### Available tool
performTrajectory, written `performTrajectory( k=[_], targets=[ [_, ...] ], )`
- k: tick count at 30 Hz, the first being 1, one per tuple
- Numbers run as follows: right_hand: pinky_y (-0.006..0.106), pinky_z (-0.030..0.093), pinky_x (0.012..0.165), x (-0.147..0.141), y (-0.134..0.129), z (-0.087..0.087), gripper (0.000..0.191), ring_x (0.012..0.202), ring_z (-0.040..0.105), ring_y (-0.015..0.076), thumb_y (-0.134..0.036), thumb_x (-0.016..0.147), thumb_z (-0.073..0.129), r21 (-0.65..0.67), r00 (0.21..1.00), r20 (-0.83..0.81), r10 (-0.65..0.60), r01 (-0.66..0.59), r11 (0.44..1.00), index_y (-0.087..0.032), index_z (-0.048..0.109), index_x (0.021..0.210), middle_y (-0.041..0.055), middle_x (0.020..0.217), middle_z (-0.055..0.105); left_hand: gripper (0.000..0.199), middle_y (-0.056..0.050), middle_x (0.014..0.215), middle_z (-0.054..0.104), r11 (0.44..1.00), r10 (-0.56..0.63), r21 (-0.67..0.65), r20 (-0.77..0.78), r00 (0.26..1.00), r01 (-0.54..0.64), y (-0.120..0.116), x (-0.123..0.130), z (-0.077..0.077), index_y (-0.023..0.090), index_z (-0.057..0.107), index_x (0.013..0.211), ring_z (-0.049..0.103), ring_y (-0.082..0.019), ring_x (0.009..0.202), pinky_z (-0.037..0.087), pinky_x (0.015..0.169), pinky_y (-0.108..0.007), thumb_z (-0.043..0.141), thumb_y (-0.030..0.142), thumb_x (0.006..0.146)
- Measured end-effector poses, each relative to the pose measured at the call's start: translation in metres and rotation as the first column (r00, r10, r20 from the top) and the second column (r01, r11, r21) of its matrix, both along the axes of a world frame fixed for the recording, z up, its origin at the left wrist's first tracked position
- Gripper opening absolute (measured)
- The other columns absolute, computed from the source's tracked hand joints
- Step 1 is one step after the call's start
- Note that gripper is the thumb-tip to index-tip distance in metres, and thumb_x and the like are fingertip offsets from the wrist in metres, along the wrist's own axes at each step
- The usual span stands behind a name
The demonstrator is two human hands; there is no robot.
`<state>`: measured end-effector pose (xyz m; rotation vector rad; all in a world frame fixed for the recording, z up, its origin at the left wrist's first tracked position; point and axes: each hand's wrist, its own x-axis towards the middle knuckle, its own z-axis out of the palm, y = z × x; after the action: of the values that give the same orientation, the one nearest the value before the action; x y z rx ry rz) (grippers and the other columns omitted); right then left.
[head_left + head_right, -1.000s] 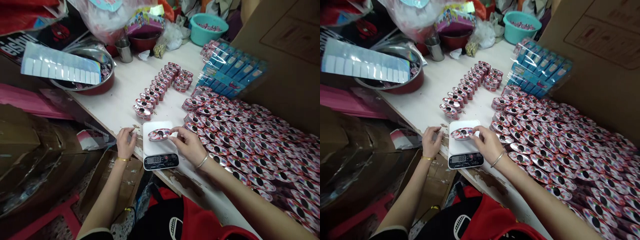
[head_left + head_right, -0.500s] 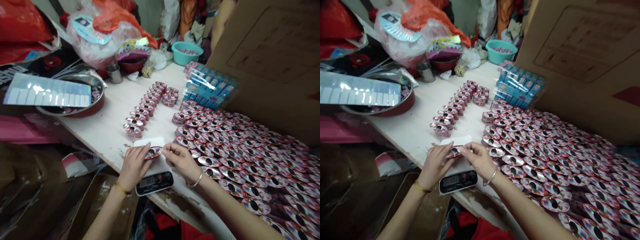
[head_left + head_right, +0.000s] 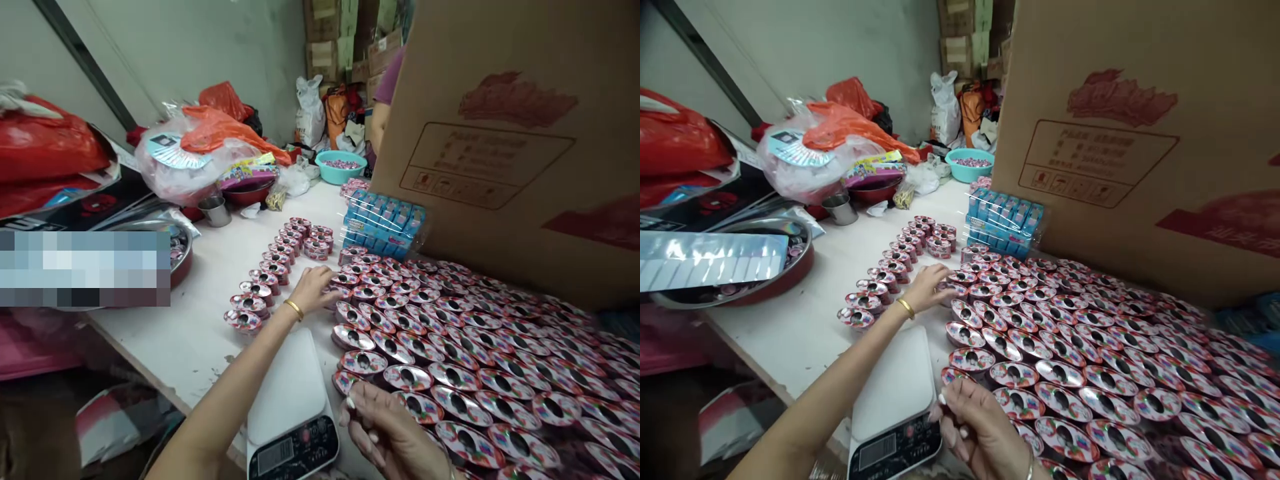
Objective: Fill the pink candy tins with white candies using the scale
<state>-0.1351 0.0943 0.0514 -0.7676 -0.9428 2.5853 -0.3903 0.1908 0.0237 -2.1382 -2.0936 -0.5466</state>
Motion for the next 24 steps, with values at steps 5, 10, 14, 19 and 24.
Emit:
performTrajectory(
  k=[5, 10, 14, 19, 24],
  targets=[
    [0.014, 0.022, 0.039, 0.007, 0.008, -0.015, 0.037, 0.038, 0.039, 0.0007, -0.035, 0.07, 0.079, -0.078, 0.995, -0.101, -0.02, 0.012, 0.997, -0.015, 0.048, 0.065, 0.0027, 0.065, 0.063, 0.027, -0.017, 0.12, 0.053, 0.97, 0.237, 0.075, -0.061, 0.97, -0.232, 0.052, -0.042, 0.02, 0.017, 0.061, 0.11, 0.046, -0.033, 0.113, 0.037, 0.092, -0.05, 0.053, 0.025, 0.085],
    [0.012, 0.027, 0.039, 0.017, 0.011, -0.003, 0.028, 0.042, 0.044, 0.0021, -0.029, 0.067, 0.08, -0.155, 0.998, -0.027, -0.055, 0.051, 0.987, -0.013, 0.062, 0.082, 0.0011, 0.065, 0.062, 0.015, -0.013, 0.117, 0.055, 0.981, 0.196, 0.033, -0.141, 0.97, -0.193, 0.073, -0.054, 0.032, 0.02, 0.067, 0.085, 0.045, -0.03, 0.116, 0.036, 0.094, -0.047, 0.053, 0.016, 0.081],
    [0.013, 0.047, 0.061, 0.032, 0.006, 0.025, 0.028, 0.066, 0.059, 0.0061, -0.02, 0.064, 0.082, -0.25, 0.969, 0.149, -0.195, 0.228, 0.941, -0.01, 0.069, 0.086, 0.0036, 0.079, 0.064, 0.013, -0.012, 0.115, 0.056, 0.983, 0.179, -0.004, -0.149, 0.973, -0.181, 0.029, -0.044, 0.051, 0.018, 0.065, 0.086, 0.048, -0.029, 0.111, 0.036, 0.093, -0.046, 0.052, 0.023, 0.085],
    [0.021, 0.052, 0.082, 0.046, -0.002, 0.045, 0.04, 0.093, 0.065, 0.0166, -0.017, 0.062, 0.084, -0.273, 0.953, 0.261, -0.155, 0.227, 0.935, -0.011, 0.069, 0.097, 0.0112, 0.1, 0.068, 0.033, -0.003, 0.083, 0.059, 0.992, 0.122, -0.039, 0.024, 0.992, -0.121, -0.093, -0.018, 0.079, 0.02, 0.056, 0.095, 0.054, -0.018, 0.072, 0.038, 0.063, -0.03, 0.058, 0.051, 0.083],
    [0.015, 0.05, 0.063, 0.044, -0.012, 0.032, 0.03, 0.071, 0.063, 0.0092, -0.027, 0.07, 0.082, -0.179, 0.964, 0.261, 0.045, 0.003, 0.984, -0.012, 0.066, 0.091, 0.0074, 0.083, 0.067, 0.034, -0.002, 0.084, 0.062, 0.982, 0.124, -0.151, 0.058, 0.991, -0.114, -0.181, 0.023, 0.056, 0.022, 0.052, 0.1, 0.058, -0.018, 0.073, 0.041, 0.064, -0.03, 0.052, 0.053, 0.087]
  ],
)
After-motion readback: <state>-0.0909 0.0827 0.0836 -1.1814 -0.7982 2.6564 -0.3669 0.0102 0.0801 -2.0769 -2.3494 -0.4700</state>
